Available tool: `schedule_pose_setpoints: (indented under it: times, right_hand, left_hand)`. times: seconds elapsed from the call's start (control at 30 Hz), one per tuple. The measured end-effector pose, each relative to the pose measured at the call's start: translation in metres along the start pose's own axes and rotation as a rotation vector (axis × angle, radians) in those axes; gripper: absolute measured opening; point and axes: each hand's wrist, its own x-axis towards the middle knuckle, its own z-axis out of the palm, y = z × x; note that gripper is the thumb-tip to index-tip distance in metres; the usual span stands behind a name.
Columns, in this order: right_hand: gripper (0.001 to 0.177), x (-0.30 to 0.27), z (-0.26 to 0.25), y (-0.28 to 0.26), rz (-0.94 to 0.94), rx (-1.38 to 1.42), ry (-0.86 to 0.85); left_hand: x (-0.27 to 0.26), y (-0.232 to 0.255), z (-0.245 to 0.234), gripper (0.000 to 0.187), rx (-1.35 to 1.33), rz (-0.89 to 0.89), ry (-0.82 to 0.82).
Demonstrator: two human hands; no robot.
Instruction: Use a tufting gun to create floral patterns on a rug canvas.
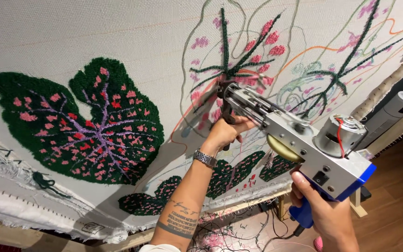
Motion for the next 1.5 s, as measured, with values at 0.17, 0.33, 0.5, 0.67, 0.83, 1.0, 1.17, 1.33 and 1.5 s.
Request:
schedule_pose_setpoints:
  times: [0.17, 0.33, 0.5, 0.67, 0.83, 1.0, 1.17, 1.33, 1.5]
  right_hand:
    - [0.016, 0.001, 0.003, -0.009, 0.013, -0.019, 0.020]
    - [0.018, 0.001, -0.003, -0.010, 0.020, -0.067, 0.026]
    - [0.018, -0.003, -0.005, -0.016, -0.006, -0.061, 0.036]
    - [0.018, -0.002, -0.024, -0.016, 0.031, 0.014, -0.006]
    - [0.021, -0.007, -0.060, -0.009, 0.073, 0.086, -0.005]
    - [0.023, -0.015, -0.080, -0.015, 0.061, 0.082, -0.018]
    - [0.031, -0.019, -0.093, -0.018, 0.087, 0.060, -0.028]
    - [0.036, -0.018, -0.102, -0.023, 0.086, 0.024, -0.055]
    - [0.032, -0.013, -0.095, -0.026, 0.163, 0.004, -0.039]
  left_hand:
    - [0.004, -0.007, -0.004, 0.025, -0.001, 0.049, -0.024]
    - [0.003, 0.003, 0.000, 0.028, 0.014, 0.031, -0.036]
    - [0.001, 0.000, 0.004, 0.029, 0.019, 0.106, -0.014]
    - [-0.016, 0.019, 0.015, 0.029, 0.081, 0.067, -0.101]
    - [-0.024, 0.012, 0.027, 0.029, 0.017, 0.023, -0.101]
    - [-0.028, 0.002, 0.036, 0.025, -0.198, 0.024, -0.285]
    - [-0.028, -0.001, 0.045, 0.025, -0.225, 0.054, -0.366]
    - [-0.032, -0.009, 0.053, 0.025, -0.275, 0.021, -0.347]
    - [-0.048, -0.001, 0.057, 0.029, -0.083, 0.001, -0.192]
